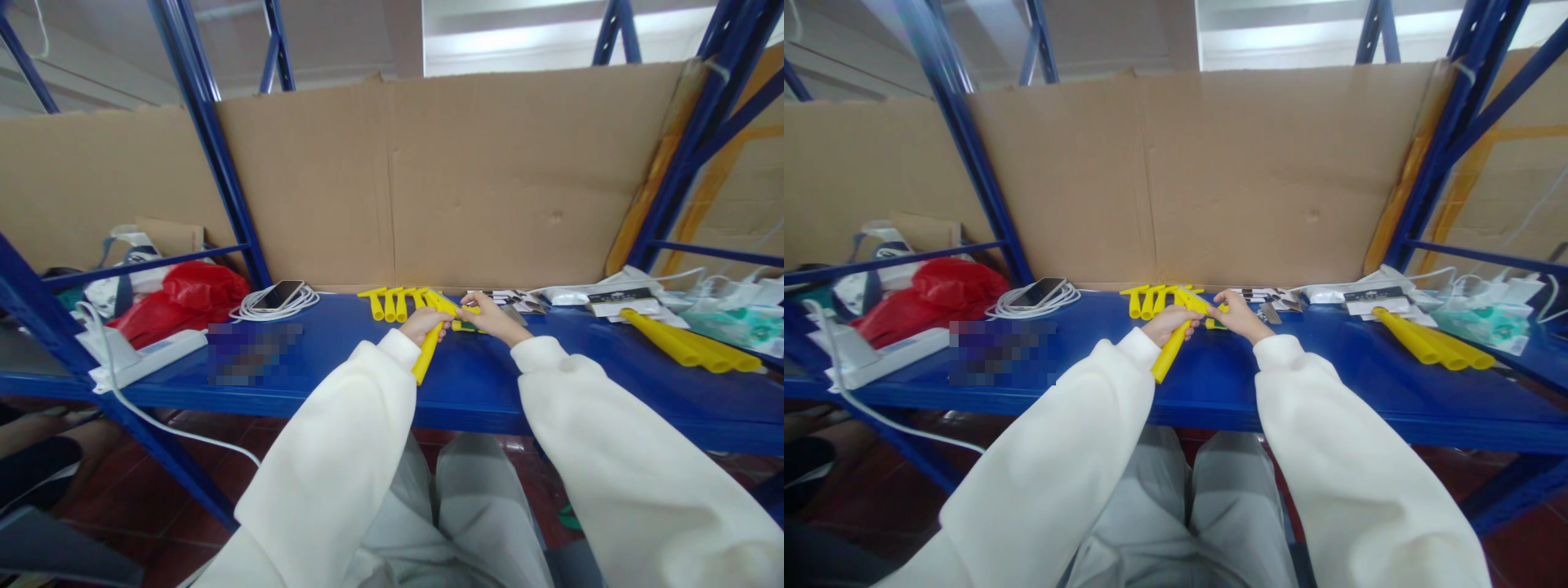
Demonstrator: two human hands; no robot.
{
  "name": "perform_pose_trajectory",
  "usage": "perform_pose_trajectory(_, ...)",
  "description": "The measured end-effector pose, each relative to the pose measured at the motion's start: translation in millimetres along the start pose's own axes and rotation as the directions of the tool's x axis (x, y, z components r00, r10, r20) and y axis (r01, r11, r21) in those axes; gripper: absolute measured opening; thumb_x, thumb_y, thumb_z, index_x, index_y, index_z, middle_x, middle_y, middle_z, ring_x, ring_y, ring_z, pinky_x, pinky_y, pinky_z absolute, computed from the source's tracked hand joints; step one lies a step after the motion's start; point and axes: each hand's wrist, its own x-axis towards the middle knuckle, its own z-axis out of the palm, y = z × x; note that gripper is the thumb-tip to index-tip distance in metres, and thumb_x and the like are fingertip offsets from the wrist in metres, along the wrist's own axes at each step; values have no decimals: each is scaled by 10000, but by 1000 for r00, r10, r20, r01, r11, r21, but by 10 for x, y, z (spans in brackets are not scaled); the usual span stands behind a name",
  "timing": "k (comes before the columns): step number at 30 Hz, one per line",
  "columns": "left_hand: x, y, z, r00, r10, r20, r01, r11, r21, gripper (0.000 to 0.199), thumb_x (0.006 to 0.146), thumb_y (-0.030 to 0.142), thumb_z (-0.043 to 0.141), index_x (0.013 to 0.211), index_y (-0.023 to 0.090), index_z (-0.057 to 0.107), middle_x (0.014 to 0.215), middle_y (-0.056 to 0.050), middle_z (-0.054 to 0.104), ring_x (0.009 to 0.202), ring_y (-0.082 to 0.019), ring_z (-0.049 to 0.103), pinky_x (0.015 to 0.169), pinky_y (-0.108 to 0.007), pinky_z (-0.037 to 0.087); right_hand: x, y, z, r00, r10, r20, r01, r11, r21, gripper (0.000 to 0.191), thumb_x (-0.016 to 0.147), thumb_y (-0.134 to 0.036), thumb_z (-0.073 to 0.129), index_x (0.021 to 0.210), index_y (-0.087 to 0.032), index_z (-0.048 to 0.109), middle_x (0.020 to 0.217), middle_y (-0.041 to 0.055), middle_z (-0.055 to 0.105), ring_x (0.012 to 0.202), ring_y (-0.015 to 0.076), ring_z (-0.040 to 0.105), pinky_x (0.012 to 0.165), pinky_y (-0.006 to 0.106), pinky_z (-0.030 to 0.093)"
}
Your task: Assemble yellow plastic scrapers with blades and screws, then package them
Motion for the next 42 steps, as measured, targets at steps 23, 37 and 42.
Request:
perform_pose_trajectory(23,-9,14,-15,994,30,105,-28,999,-25,300,898,26,527,634,162,487,433,67,452,329,-44,388,391,-179,305,-126,-301,-100,963,194,188,-258,867,427,185,691,-314,678,836,-223,607,827,-9,651,806,155,587,761,292,470)
perform_pose_trajectory(37,-14,21,-9,996,34,83,-30,998,-54,273,886,25,534,652,160,496,440,66,456,341,-46,383,398,-175,300,-104,-268,-78,967,205,149,-248,885,394,200,733,-351,720,831,-210,616,806,12,670,741,145,607,737,293,513)
perform_pose_trajectory(42,34,10,-23,999,45,-20,-47,996,-72,291,872,32,550,624,168,483,438,60,457,340,-53,388,404,-189,308,-20,-38,-173,995,96,-21,-96,995,7,200,793,-408,671,772,-213,629,820,58,694,838,210,644,845,378,513)
